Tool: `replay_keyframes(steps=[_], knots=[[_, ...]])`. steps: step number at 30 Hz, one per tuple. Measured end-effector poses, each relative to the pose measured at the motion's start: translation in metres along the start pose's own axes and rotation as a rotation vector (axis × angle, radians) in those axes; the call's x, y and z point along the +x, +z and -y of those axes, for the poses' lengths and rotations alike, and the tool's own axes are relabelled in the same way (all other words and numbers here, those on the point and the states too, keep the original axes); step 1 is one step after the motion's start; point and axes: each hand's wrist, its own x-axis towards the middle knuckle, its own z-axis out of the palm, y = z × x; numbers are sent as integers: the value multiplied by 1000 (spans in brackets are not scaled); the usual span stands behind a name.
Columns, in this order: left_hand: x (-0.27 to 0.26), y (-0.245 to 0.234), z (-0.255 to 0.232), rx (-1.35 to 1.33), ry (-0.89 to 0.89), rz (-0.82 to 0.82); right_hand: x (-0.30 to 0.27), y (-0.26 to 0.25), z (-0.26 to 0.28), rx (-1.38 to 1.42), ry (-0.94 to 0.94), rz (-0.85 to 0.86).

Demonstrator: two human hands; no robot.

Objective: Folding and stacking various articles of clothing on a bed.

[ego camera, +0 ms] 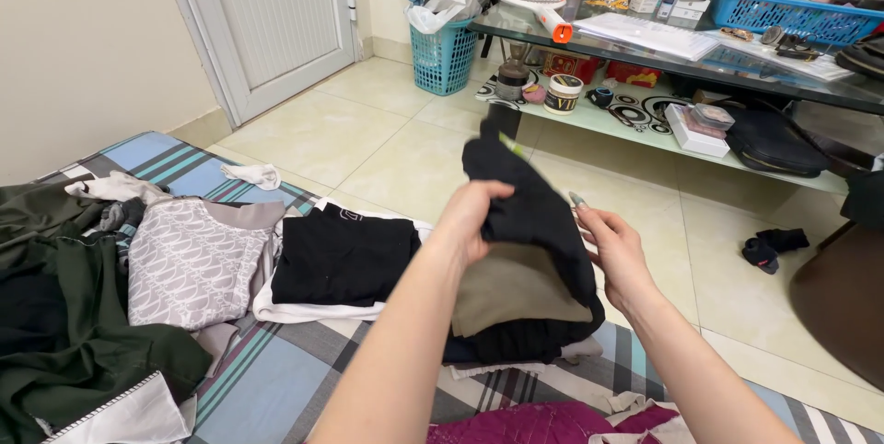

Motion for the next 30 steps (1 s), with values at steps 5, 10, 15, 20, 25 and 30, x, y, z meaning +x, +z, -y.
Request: replay_keyframes(steps=[5, 10, 15, 20, 25, 30], knots=[[-31, 13, -60, 16, 48, 201, -40, 27, 46, 479, 386, 403], [-66, -35, -91, 45, 63, 202, -32, 61, 33, 771, 404, 715], [-121, -103, -108, 222, 109, -265, -28, 125, 23, 528, 329, 519], [-126, -175, -113, 321, 217, -447, -40, 197, 25, 368, 314, 515], [-114, -221, -123, 395, 374, -572, -23, 258, -2, 347, 236, 493], [-72, -335, -67, 1176, 339, -878, 7, 288, -94, -227, 172, 386]])
